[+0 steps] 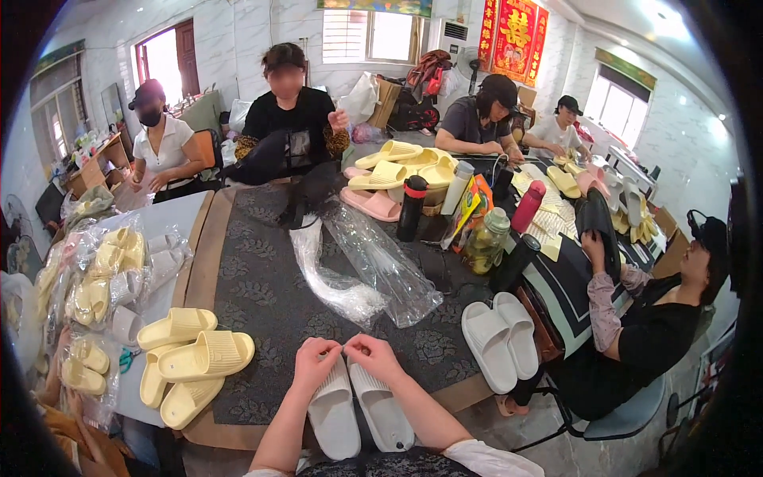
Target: Inspecting and pairing slippers on a table in a workshop.
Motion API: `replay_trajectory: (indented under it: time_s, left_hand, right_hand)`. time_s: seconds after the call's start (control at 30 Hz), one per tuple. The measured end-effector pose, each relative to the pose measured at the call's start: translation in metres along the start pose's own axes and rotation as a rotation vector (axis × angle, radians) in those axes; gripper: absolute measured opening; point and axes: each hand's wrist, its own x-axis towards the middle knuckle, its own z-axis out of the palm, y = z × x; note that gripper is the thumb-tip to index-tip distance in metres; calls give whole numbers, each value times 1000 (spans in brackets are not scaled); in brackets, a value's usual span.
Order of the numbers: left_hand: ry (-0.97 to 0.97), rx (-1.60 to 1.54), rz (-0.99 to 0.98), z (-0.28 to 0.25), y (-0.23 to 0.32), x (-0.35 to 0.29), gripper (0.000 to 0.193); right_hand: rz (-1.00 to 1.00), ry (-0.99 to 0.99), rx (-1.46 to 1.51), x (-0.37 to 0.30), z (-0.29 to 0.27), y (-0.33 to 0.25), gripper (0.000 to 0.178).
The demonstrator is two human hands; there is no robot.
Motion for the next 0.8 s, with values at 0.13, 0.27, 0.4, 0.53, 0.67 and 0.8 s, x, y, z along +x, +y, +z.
replay_trajectory:
  time_s: [0.13,0.27,0.4,0.53,0.67,0.8]
  left_hand:
    - [4,-22,45,3,1,1,10]
    - [6,-22,52,3,3,1,10]
    - [3,13,37,0,1,-1,9]
    - [0,16,71,2,2,1,10]
    - [-23,24,55,2,-3,0,11]
    - [-17,15,53,1,-1,0,11]
  right_hand:
    - [7,65,21,1,0,10,15]
    - [6,156,94,1,-1,15,15]
    - [31,-53,-97,-3,1,-8,14]
    - [-5,153,8,1,1,18,15]
    - [9,107,0,0,1,16,16]
    - [6,14,-130,-2,2,2,17]
